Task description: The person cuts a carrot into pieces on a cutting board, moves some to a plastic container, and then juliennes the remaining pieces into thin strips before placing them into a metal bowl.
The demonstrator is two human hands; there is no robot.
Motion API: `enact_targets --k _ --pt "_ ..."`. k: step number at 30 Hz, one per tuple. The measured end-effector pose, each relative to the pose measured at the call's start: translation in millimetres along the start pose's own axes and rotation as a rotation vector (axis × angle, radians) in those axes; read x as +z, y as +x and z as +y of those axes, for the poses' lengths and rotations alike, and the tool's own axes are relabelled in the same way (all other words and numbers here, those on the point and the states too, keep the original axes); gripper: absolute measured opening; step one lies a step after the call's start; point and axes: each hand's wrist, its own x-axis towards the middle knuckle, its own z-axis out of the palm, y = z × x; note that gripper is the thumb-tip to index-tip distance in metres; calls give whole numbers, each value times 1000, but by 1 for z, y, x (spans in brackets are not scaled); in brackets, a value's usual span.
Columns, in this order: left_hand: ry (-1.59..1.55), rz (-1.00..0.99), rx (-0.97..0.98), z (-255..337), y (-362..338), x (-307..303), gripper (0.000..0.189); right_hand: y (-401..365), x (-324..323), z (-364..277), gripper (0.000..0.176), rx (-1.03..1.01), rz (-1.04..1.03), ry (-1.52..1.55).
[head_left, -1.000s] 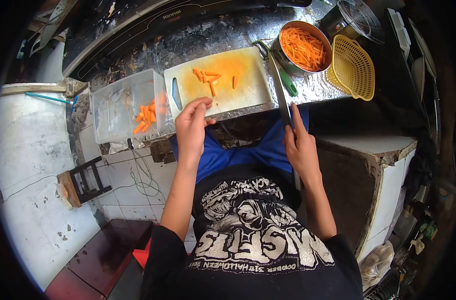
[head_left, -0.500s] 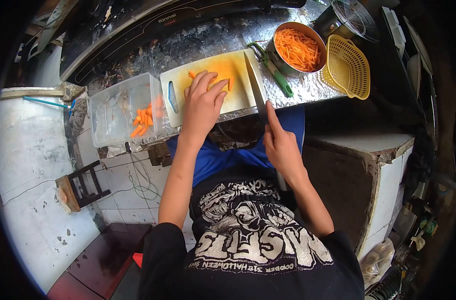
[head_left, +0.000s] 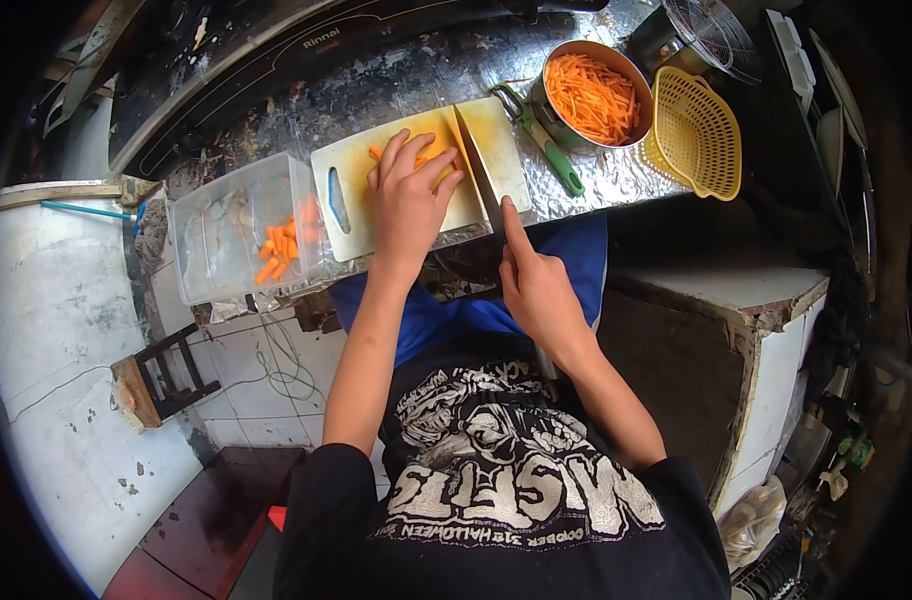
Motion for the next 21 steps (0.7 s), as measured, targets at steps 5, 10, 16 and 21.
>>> enact_targets --k 5,10,16,21 --pt "-43 39 -6 -3 -3 5 28 1 -2 -4 71 10 -38 5" --pt "-57 42 -4 -5 -2 4 26 -3 -2 -10 72 7 -58 -46" --pt "-40 37 -4 -5 -1 3 23 -6 10 -15 74 44 -53 -118" --pt "-77 9 -16 -9 1 7 22 0 13 -24 80 89 -89 -182"
